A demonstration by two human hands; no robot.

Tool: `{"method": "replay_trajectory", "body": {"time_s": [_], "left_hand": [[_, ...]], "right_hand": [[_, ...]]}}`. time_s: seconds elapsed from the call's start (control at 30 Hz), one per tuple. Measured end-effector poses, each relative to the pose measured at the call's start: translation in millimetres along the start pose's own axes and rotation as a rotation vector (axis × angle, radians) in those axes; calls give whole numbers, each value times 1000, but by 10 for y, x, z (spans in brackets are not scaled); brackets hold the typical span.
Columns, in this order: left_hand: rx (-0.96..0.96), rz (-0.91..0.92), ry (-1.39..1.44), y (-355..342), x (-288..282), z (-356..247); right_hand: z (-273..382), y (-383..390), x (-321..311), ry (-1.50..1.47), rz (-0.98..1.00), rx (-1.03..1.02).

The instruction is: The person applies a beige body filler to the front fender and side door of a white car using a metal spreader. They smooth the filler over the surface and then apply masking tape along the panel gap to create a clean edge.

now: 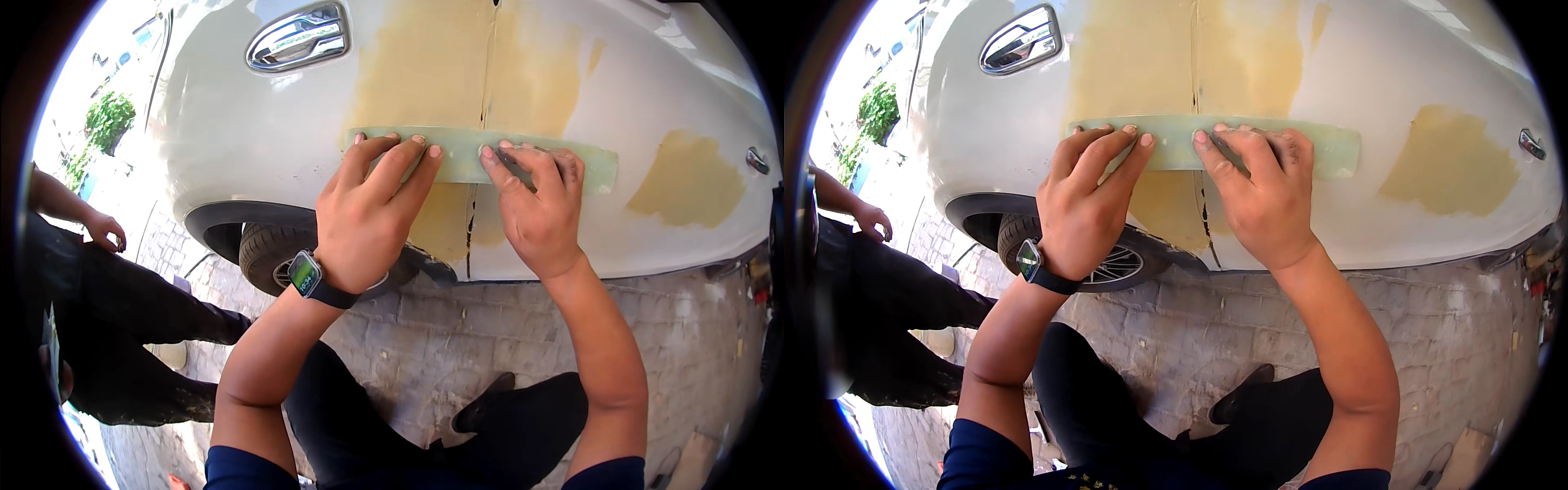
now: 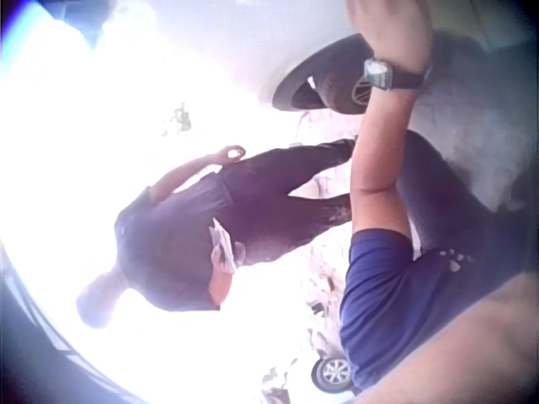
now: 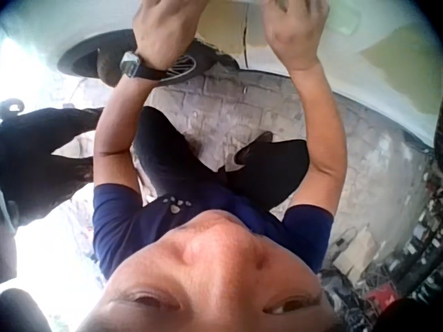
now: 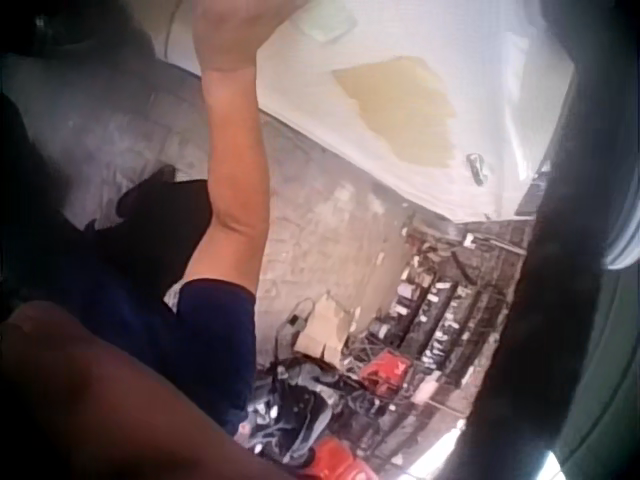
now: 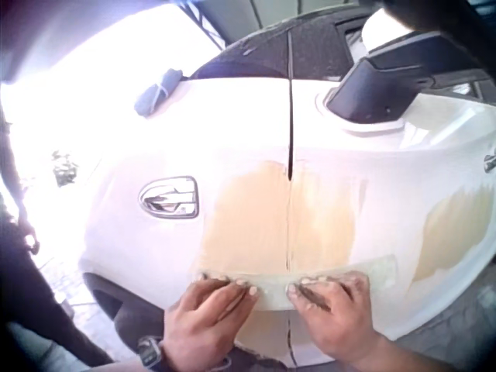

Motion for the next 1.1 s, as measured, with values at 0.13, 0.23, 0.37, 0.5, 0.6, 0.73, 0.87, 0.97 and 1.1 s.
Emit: {"method": "replay_trajectory", "body": {"time_s": [0.13, 0.23, 0.37, 0.5, 0.6, 0.73, 0.87, 0.97, 1.1], "left_hand": [[-27, 20, 7, 265, 89, -111], [-44, 27, 5, 478, 178, -204], [-32, 31, 3, 705, 284, -304], [2, 62, -5, 907, 353, -355], [23, 91, 3, 1040, 397, -387], [58, 139, 8, 1239, 467, -413], [108, 209, 10, 1370, 484, -410], [193, 247, -8, 1421, 464, -342], [350, 337, -13, 1451, 375, -189]], "right_hand": [[78, 284, 96, 0, -12, -18], [131, 494, 153, -7, -1, -25], [211, 795, 244, -31, -14, -14], [324, 1080, 351, -50, -24, 24], [418, 1285, 434, -58, -48, 59], [584, 1589, 618, -71, -79, 119], [776, 1861, 765, -93, -95, 202], [1016, 2002, 879, -139, -105, 328], [1499, 2117, 1066, -234, -143, 549]]}}
Point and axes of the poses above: each hand's wrist, its own y-axis away from the middle knuckle, its own x-axis out of the palm, z = x × y, the point moved 3 cm from there along -y, towards the middle knuckle, and after that the axes turned 2 degrees about -x, right-handed, at the moved point
